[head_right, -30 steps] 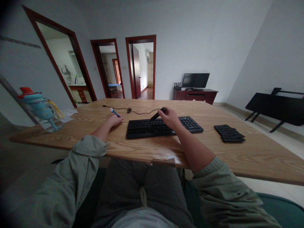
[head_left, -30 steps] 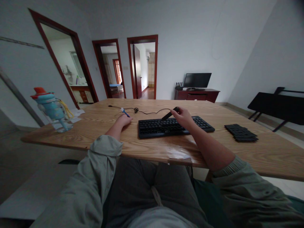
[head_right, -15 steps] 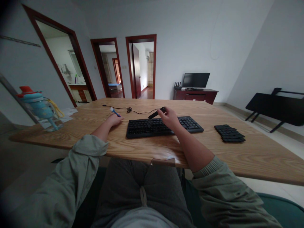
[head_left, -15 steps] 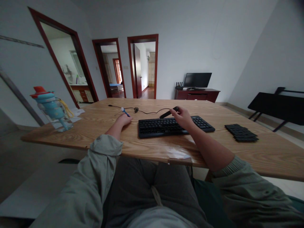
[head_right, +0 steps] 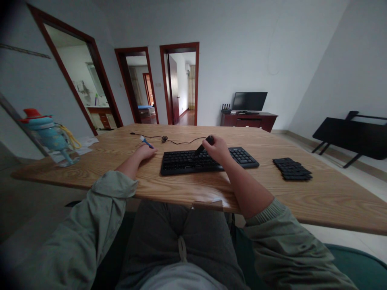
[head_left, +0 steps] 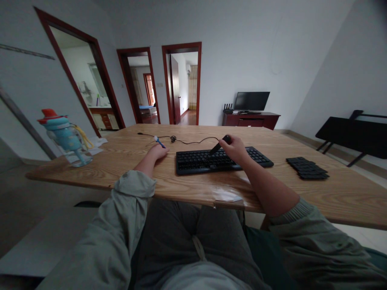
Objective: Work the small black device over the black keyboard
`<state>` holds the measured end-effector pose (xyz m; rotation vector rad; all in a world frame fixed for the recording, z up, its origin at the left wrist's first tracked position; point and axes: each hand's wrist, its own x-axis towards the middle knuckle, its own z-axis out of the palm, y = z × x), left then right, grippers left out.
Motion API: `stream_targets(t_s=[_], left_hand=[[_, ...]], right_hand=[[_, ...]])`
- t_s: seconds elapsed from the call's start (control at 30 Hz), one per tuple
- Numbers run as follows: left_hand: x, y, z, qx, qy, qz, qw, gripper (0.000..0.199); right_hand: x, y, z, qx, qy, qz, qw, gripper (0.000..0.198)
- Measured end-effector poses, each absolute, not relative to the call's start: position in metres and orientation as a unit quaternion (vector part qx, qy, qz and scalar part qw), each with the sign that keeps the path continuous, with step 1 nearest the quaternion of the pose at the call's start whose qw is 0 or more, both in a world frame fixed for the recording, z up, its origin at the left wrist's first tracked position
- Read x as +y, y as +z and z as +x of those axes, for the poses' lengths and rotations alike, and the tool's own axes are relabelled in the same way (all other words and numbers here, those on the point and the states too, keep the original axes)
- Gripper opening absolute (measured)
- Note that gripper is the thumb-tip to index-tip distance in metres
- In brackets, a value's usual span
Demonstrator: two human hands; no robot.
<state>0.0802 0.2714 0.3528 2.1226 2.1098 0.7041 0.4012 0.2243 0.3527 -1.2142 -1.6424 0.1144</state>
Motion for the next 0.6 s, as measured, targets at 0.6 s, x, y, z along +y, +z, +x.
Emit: stream_targets(t_s=[0.6], left_hand=[[0.319, 0.329, 0.060, 0.674, 0.185, 0.712, 0.059, 0.028]], right_hand=[[0.224, 0.354, 0.399, -0.682, 0.046, -0.531, 0.500, 0.031]])
